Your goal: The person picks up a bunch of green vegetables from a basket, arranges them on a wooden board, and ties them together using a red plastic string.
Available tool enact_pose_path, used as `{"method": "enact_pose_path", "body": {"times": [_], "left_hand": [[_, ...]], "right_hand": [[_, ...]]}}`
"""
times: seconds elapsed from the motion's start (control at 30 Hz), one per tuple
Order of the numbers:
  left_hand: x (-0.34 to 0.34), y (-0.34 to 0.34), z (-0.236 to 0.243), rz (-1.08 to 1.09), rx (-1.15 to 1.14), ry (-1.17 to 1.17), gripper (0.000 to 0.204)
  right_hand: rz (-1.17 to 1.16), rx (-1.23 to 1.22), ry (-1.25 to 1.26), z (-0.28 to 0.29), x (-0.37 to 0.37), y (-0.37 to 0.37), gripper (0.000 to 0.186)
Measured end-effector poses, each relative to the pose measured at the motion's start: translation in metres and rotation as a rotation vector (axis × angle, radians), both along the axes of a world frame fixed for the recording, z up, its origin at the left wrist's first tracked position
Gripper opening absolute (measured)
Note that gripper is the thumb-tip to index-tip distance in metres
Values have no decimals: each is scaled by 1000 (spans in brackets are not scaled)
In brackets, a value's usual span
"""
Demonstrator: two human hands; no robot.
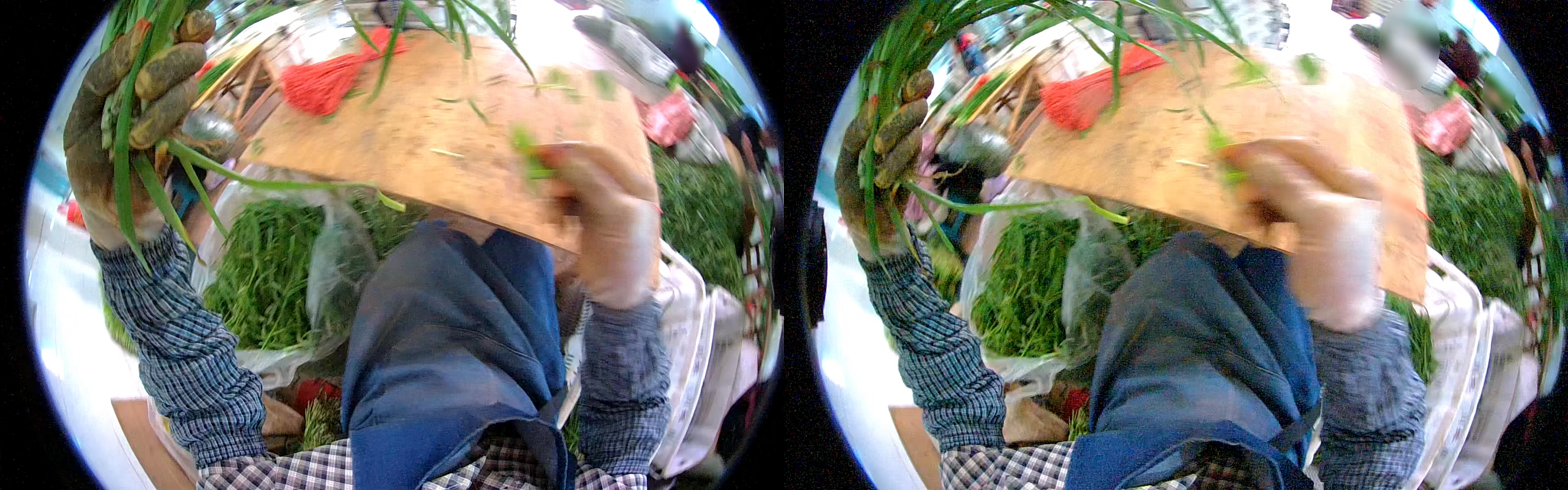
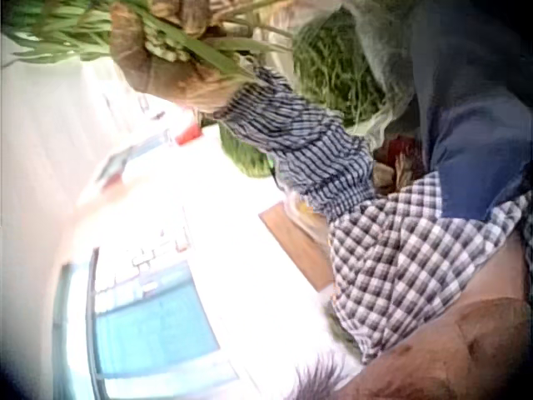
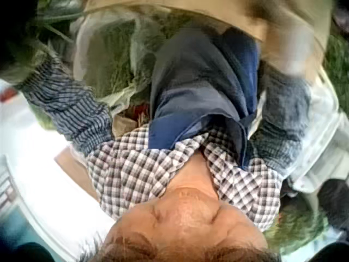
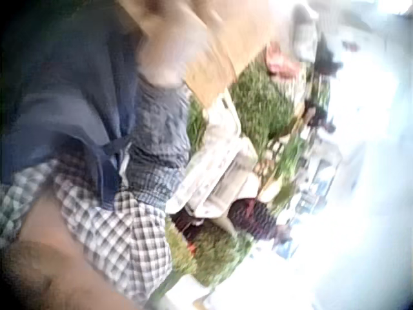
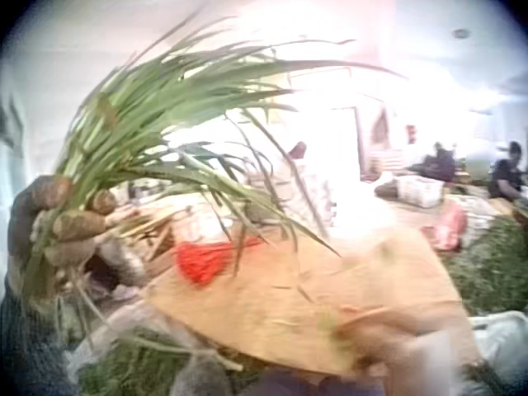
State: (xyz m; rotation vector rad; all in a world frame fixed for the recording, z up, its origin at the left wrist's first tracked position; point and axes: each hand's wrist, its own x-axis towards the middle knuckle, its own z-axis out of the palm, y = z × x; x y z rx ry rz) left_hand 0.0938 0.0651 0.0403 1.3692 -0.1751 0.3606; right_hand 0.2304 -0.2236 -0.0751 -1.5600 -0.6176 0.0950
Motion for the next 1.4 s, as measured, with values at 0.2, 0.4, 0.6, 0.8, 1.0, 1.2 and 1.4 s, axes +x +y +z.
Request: {"method": "enact_pose_path", "body": {"times": [0.2,0.4,0.6,0.8,1.0,1.2,1.4], "left_hand": [[-58,54,-18,128,39,77,37],[-66,54,-69,362,-166,83,36],[-35,39,-109,412,-277,168,15],[31,-13,-117,461,-179,310,23],[47,-44,-166,333,-263,482,27],[47,-31,-191,209,-613,490,15],[43,-19,-196,108,-769,460,14]], "right_hand": [[741,-46,267,-115,-93,210,27],[898,-434,235,-162,-113,235,60],[1152,-316,475,-122,-44,157,67],[957,377,760,-103,0,135,84],[729,528,914,-134,10,117,61],[510,414,1079,-145,23,106,49],[200,308,1133,-135,44,127,37]]}}
